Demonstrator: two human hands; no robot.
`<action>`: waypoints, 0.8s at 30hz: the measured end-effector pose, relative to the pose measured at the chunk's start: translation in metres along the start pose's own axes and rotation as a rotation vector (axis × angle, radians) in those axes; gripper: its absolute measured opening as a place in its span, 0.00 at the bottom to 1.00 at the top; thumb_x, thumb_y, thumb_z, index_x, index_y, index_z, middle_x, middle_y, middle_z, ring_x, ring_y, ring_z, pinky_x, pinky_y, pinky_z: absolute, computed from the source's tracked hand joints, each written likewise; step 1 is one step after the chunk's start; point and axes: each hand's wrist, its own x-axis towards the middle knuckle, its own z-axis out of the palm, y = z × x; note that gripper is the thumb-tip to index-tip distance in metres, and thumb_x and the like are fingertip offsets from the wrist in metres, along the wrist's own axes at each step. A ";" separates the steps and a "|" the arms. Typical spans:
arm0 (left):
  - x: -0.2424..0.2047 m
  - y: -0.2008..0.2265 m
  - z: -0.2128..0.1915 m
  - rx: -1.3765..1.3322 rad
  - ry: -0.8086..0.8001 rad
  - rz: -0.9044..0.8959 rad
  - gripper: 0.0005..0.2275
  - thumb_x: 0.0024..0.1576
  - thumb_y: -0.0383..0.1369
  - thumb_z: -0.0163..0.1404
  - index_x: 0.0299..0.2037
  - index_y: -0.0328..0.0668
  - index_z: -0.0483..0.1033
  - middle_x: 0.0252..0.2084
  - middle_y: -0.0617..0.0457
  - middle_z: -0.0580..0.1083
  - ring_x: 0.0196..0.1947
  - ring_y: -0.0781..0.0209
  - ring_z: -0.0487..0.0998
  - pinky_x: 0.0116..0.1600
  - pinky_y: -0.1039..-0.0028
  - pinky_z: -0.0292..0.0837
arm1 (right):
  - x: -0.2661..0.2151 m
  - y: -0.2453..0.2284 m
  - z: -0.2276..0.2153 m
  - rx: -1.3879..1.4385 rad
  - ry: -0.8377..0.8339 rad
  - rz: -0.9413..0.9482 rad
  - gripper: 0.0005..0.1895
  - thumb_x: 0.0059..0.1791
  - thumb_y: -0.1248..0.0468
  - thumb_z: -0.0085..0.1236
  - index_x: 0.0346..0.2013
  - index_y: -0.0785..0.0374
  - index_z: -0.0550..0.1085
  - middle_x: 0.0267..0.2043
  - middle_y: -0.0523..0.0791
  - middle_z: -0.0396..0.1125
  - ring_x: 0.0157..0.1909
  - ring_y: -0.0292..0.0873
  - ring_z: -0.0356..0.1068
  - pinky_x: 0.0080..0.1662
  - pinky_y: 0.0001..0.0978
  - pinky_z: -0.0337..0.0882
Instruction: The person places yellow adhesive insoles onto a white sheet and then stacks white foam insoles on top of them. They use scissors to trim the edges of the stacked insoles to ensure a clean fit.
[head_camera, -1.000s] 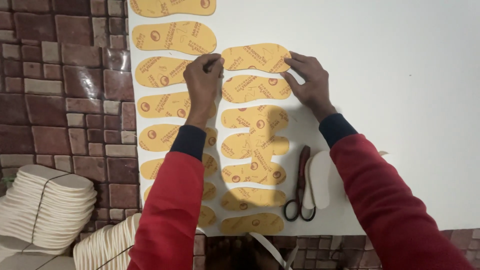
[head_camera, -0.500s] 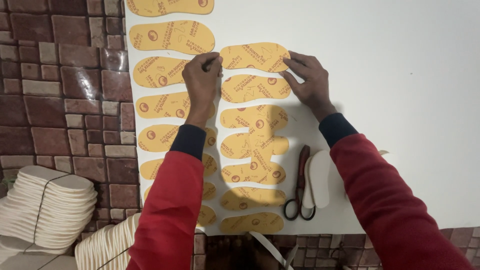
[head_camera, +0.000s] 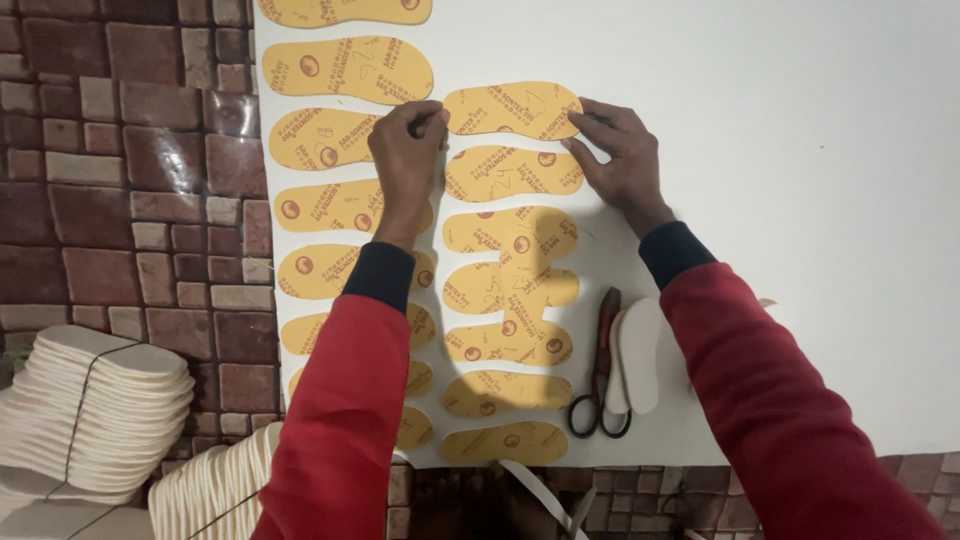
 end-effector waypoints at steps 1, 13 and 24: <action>0.002 -0.002 0.004 -0.001 0.003 0.003 0.07 0.63 0.28 0.53 0.47 0.35 0.79 0.32 0.54 0.78 0.31 0.69 0.81 0.44 0.72 0.77 | 0.000 0.000 0.000 0.000 0.002 -0.004 0.16 0.50 0.67 0.73 0.52 0.62 0.82 0.51 0.56 0.74 0.50 0.60 0.74 0.51 0.48 0.77; -0.073 0.034 0.009 -0.045 0.046 0.161 0.08 0.67 0.33 0.40 0.34 0.45 0.64 0.34 0.56 0.64 0.33 0.67 0.64 0.34 0.75 0.68 | -0.002 -0.031 0.003 0.178 0.081 0.102 0.09 0.58 0.67 0.53 0.47 0.68 0.80 0.52 0.50 0.65 0.53 0.48 0.70 0.51 0.34 0.79; -0.138 0.000 -0.002 0.596 -0.573 0.487 0.26 0.54 0.33 0.62 0.63 0.35 0.69 0.54 0.39 0.68 0.55 0.40 0.71 0.57 0.52 0.70 | -0.067 -0.124 0.000 -0.113 0.129 0.170 0.12 0.55 0.64 0.55 0.53 0.57 0.77 0.49 0.47 0.70 0.47 0.50 0.66 0.54 0.45 0.67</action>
